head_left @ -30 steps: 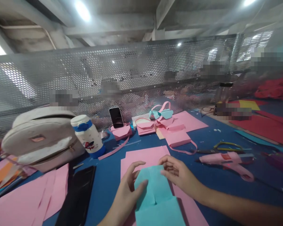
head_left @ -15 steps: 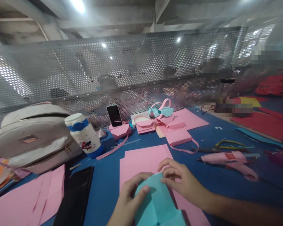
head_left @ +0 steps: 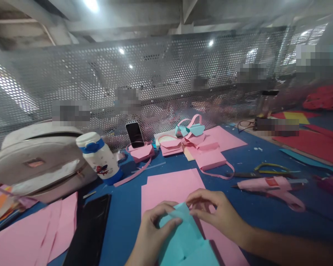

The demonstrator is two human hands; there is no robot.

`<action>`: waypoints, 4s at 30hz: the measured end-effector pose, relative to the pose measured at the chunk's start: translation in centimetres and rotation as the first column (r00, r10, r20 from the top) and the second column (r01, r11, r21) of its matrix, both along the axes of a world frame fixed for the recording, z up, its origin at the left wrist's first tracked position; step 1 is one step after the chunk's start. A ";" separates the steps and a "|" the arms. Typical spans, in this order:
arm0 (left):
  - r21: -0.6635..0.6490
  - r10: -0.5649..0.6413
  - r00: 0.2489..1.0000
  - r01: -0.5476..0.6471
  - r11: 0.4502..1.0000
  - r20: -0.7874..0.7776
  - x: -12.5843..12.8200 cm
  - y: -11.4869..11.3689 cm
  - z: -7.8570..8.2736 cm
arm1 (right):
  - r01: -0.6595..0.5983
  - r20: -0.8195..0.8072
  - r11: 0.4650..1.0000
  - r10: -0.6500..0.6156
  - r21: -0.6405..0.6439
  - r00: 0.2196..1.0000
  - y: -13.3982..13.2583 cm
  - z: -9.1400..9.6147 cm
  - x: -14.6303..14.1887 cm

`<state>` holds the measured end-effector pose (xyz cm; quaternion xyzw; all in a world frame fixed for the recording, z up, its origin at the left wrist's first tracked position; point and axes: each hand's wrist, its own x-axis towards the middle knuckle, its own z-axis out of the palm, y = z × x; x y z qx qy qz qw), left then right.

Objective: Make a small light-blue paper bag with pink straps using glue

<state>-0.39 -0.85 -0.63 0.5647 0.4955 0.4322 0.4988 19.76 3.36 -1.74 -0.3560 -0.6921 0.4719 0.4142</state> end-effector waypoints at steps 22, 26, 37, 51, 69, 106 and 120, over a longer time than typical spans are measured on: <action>0.052 0.030 0.999 -0.031 0.998 0.016 -0.1 0.1 -0.2 | -0.195 0.007 0.974 0.196 0.118 0.981 -0.1 0.3 0.1; 0.024 0.034 0.999 -0.034 0.999 -0.002 0.2 0.0 0.1 | -0.158 0.028 0.986 0.157 0.057 0.987 -0.1 0.3 -0.1; 0.026 -0.052 0.997 0.053 0.998 -0.063 0.1 -0.1 -0.3 | -0.054 -0.042 0.998 0.052 -0.029 0.998 -0.1 0.0 -0.3; 0.089 -0.009 0.999 0.012 0.996 -0.040 -0.2 0.1 -0.5 | -0.049 -0.019 0.950 0.058 0.308 0.998 -0.1 -0.3 0.1; 0.116 -0.031 0.999 0.035 0.993 -0.042 -0.3 0.1 -0.7 | -0.096 -0.060 0.960 0.115 0.261 0.992 0.0 -0.4 0.0; -0.029 0.026 0.997 -0.024 0.999 0.066 0.5 -0.4 0.1 | -0.177 0.156 0.931 0.132 0.320 0.979 -0.3 0.2 0.3; -0.012 0.037 0.999 -0.037 0.999 0.023 0.5 -0.4 -0.2 | -0.200 0.244 0.900 0.109 0.388 0.964 -0.4 0.2 0.3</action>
